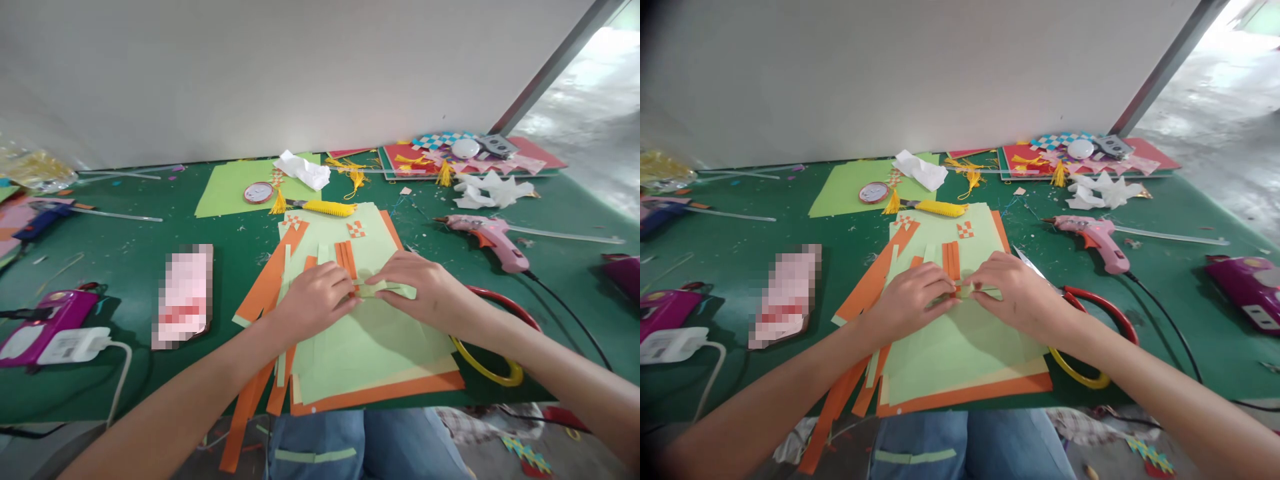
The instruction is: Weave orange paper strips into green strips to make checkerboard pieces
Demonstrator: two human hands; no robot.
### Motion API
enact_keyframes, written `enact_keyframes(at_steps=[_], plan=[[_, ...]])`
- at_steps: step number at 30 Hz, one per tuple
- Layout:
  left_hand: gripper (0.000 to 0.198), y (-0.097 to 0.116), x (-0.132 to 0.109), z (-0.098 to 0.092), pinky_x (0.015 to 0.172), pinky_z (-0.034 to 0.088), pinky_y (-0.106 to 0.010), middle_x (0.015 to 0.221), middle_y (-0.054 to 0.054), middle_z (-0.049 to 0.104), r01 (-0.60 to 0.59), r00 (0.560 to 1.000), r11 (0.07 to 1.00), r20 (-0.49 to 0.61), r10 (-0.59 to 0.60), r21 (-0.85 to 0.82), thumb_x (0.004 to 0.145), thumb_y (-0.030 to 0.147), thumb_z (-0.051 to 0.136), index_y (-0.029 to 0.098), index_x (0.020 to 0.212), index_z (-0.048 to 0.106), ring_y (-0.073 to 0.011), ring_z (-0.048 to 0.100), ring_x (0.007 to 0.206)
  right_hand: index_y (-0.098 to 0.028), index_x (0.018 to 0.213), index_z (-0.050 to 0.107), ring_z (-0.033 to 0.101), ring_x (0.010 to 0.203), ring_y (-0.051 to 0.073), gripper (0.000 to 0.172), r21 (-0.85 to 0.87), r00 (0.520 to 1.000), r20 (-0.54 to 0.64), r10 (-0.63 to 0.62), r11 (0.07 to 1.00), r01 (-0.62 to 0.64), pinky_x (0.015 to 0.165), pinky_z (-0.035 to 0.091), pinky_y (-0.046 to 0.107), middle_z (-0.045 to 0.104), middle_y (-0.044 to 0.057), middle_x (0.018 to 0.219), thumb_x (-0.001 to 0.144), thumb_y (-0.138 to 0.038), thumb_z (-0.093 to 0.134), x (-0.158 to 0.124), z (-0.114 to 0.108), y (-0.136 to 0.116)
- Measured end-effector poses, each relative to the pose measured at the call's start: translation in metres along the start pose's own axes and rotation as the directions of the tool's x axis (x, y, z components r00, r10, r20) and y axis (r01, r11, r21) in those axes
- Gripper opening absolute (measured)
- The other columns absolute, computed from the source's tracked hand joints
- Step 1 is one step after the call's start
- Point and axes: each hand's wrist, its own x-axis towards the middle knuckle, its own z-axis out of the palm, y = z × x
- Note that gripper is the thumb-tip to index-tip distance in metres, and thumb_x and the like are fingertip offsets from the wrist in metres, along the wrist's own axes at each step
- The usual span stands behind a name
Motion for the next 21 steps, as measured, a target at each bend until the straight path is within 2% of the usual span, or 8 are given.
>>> enact_keyframes(at_steps=[5, 10, 14, 16, 18, 21], plan=[[0.025, -0.001, 0.0, 0.001, 0.072, 0.05, -0.031, 0.085, -0.006, 0.067, -0.007, 1.0, 1.0, -0.031, 0.007, 0.0, 0.094, 0.033, 0.053, 0.015, 0.085, 0.067, -0.0187, 0.061, 0.083, -0.019, 0.103, 0.07, 0.065, 0.08, 0.016, 0.02, 0.1, 0.995, -0.013, 0.103, 0.99, -0.102, 0.073, 0.052, 0.029, 0.071, 0.005, 0.09, 0.087, -0.014, 0.059, 0.007, 0.006, -0.015], [0.026, -0.001, -0.001, 0.002, 0.068, 0.049, -0.031, 0.083, -0.005, 0.066, 0.036, 0.998, 0.999, -0.044, -0.037, -0.013, 0.092, 0.034, 0.057, 0.017, 0.077, 0.07, -0.0194, 0.061, 0.081, -0.021, 0.111, 0.067, 0.068, 0.086, 0.015, 0.027, 0.211, 0.994, 0.002, 0.108, 0.972, -0.106, 0.077, 0.054, 0.027, 0.072, 0.005, 0.095, 0.089, -0.012, 0.052, 0.01, 0.009, -0.02], [0.017, 0.001, 0.0, -0.001, 0.073, 0.05, -0.031, 0.091, -0.004, 0.069, 0.127, 0.991, 0.987, -0.039, -0.131, -0.096, 0.088, 0.03, 0.062, 0.018, 0.08, 0.071, -0.0192, 0.062, 0.088, -0.022, 0.113, 0.065, 0.068, 0.09, 0.015, 0.028, 0.264, 0.986, 0.022, 0.165, 0.95, -0.165, 0.079, 0.055, 0.027, 0.071, 0.005, 0.108, 0.091, -0.014, 0.05, 0.009, 0.011, -0.02], [0.015, 0.003, 0.001, -0.004, 0.074, 0.051, -0.03, 0.093, -0.004, 0.069, 0.156, 0.987, 0.98, -0.028, -0.161, -0.124, 0.089, 0.028, 0.061, 0.017, 0.085, 0.07, -0.019, 0.063, 0.09, -0.023, 0.116, 0.063, 0.069, 0.09, 0.015, 0.03, 0.3, 0.98, 0.045, 0.192, 0.933, -0.197, 0.078, 0.055, 0.027, 0.072, 0.004, 0.108, 0.091, -0.014, 0.048, 0.009, 0.011, -0.02], [0.017, 0.003, 0.002, -0.005, 0.077, 0.051, -0.03, 0.095, -0.005, 0.07, 0.16, 0.987, 0.978, 0.005, -0.161, -0.133, 0.092, 0.028, 0.058, 0.016, 0.092, 0.07, -0.019, 0.062, 0.092, -0.022, 0.118, 0.062, 0.069, 0.089, 0.015, 0.031, 0.328, 0.974, 0.066, 0.215, 0.917, -0.225, 0.075, 0.056, 0.026, 0.072, 0.004, 0.105, 0.091, -0.014, 0.047, 0.009, 0.013, -0.02], [0.023, 0.002, 0.001, -0.006, 0.082, 0.048, -0.033, 0.097, -0.006, 0.07, 0.1, 0.995, 0.989, 0.029, -0.097, -0.11, 0.097, 0.026, 0.049, 0.015, 0.094, 0.069, -0.0193, 0.061, 0.093, -0.022, 0.119, 0.061, 0.069, 0.088, 0.015, 0.032, 0.334, 0.969, 0.084, 0.231, 0.91, -0.246, 0.074, 0.056, 0.025, 0.072, 0.004, 0.106, 0.091, -0.015, 0.047, 0.009, 0.015, -0.019]])
